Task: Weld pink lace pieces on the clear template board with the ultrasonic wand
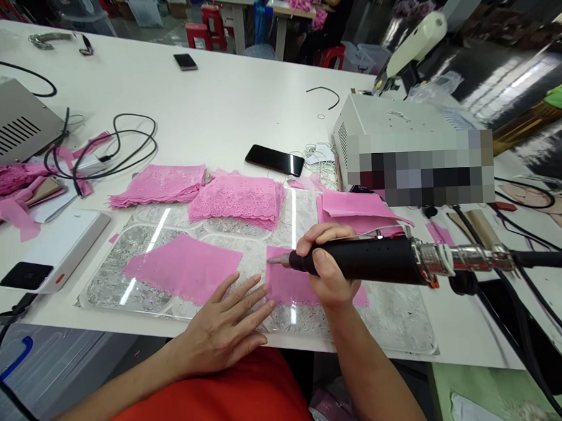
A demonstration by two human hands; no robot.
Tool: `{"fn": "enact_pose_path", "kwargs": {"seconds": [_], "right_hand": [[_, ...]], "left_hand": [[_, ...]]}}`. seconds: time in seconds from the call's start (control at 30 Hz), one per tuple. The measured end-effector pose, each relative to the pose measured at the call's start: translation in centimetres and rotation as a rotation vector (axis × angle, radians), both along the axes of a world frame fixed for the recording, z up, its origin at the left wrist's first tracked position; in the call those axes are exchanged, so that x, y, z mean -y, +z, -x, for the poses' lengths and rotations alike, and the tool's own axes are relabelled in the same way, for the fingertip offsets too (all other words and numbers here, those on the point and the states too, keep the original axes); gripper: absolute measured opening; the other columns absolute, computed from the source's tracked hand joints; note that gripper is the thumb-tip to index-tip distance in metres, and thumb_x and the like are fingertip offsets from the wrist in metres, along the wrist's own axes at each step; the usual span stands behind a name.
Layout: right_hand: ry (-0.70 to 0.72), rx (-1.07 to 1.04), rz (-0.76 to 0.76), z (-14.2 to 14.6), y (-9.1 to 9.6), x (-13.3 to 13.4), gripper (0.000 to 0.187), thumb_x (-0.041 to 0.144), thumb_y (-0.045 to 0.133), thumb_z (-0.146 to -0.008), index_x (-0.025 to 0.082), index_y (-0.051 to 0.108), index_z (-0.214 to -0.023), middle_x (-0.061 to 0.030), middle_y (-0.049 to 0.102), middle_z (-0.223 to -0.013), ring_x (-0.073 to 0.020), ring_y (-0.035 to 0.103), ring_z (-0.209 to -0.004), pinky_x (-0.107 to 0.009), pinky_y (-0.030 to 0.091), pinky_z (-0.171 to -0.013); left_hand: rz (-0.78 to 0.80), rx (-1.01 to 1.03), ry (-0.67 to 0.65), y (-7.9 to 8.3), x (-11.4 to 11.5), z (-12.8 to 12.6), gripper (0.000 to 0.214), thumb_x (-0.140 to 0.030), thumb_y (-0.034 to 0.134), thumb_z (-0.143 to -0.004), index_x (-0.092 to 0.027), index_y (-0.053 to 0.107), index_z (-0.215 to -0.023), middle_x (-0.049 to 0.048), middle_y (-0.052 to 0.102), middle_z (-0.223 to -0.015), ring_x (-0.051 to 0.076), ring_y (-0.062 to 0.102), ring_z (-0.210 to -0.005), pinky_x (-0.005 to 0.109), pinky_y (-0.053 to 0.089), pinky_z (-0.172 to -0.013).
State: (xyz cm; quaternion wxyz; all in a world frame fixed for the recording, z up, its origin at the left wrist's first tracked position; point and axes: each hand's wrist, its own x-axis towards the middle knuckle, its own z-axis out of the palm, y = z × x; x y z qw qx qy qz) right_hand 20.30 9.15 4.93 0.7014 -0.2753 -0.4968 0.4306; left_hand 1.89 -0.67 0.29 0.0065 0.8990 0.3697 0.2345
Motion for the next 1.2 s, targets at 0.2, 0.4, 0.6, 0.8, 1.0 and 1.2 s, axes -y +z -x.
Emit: {"fn": "enact_pose_path", "kwargs": {"seconds": [0.2, 0.4, 0.6, 0.8, 1.0, 1.2], "right_hand": [[-0.007, -0.016, 0.008, -0.3, 0.4, 0.2, 0.009, 0.022, 0.06, -0.068, 0.02, 0.06, -0.076, 0.0002, 0.057, -0.076, -0.0092, 0.053, -0.052, -0.028, 0.046, -0.05], [0.079, 0.006, 0.053, -1.3, 0.5, 1.0, 0.013, 0.029, 0.062, -0.067, 0.021, 0.06, -0.077, 0.0001, 0.056, -0.073, -0.0088, 0.05, -0.048, -0.027, 0.043, -0.045], [0.148, 0.0, 0.058, -1.3, 0.2, 1.4, 0.015, 0.03, 0.064, -0.069, 0.021, 0.06, -0.08, -0.0004, 0.057, -0.075, -0.0095, 0.051, -0.05, -0.028, 0.046, -0.047], [0.167, 0.02, 0.068, -1.3, -0.1, 1.5, 0.014, 0.03, 0.064, -0.07, 0.021, 0.059, -0.08, -0.0001, 0.057, -0.076, -0.0095, 0.052, -0.05, -0.028, 0.047, -0.048], [0.16, 0.022, 0.052, -1.2, 0.2, 1.5, 0.013, 0.029, 0.064, -0.07, 0.02, 0.059, -0.079, -0.0002, 0.057, -0.075, -0.0096, 0.052, -0.05, -0.028, 0.046, -0.047], [-0.134, -0.026, 0.015, -3.6, 1.7, 0.1, 0.01, 0.026, 0.06, -0.068, 0.02, 0.057, -0.076, 0.001, 0.053, -0.074, -0.0092, 0.05, -0.05, -0.029, 0.045, -0.048]], "left_hand": [[-0.013, -0.001, -0.009, 0.0, 0.0, 0.1, 0.04, -0.039, 0.051, -0.096, -0.016, 0.055, -0.129, 0.0095, 0.061, -0.132, 0.028, 0.043, -0.135, 0.049, 0.024, -0.118], [-0.027, 0.003, -0.029, 0.1, -0.1, 0.1, 0.039, -0.037, 0.052, -0.095, -0.016, 0.056, -0.127, 0.0102, 0.061, -0.131, 0.027, 0.044, -0.135, 0.048, 0.027, -0.117], [-0.014, -0.004, -0.04, 0.2, -0.2, 0.2, 0.04, -0.036, 0.054, -0.094, -0.016, 0.055, -0.128, 0.0115, 0.061, -0.131, 0.027, 0.042, -0.136, 0.048, 0.027, -0.117], [-0.016, 0.011, -0.038, 0.1, -0.1, 0.2, 0.04, -0.037, 0.054, -0.094, -0.015, 0.056, -0.127, 0.0113, 0.061, -0.13, 0.027, 0.042, -0.136, 0.048, 0.027, -0.117], [-0.017, 0.01, -0.025, 0.1, 0.0, 0.1, 0.041, -0.039, 0.056, -0.093, -0.016, 0.056, -0.127, 0.0114, 0.062, -0.129, 0.027, 0.043, -0.135, 0.048, 0.027, -0.116], [-0.056, 0.06, 0.017, 1.0, -0.7, -0.5, 0.033, -0.025, 0.054, -0.093, -0.015, 0.059, -0.124, 0.0106, 0.063, -0.126, 0.025, 0.046, -0.133, 0.043, 0.029, -0.116]]}}
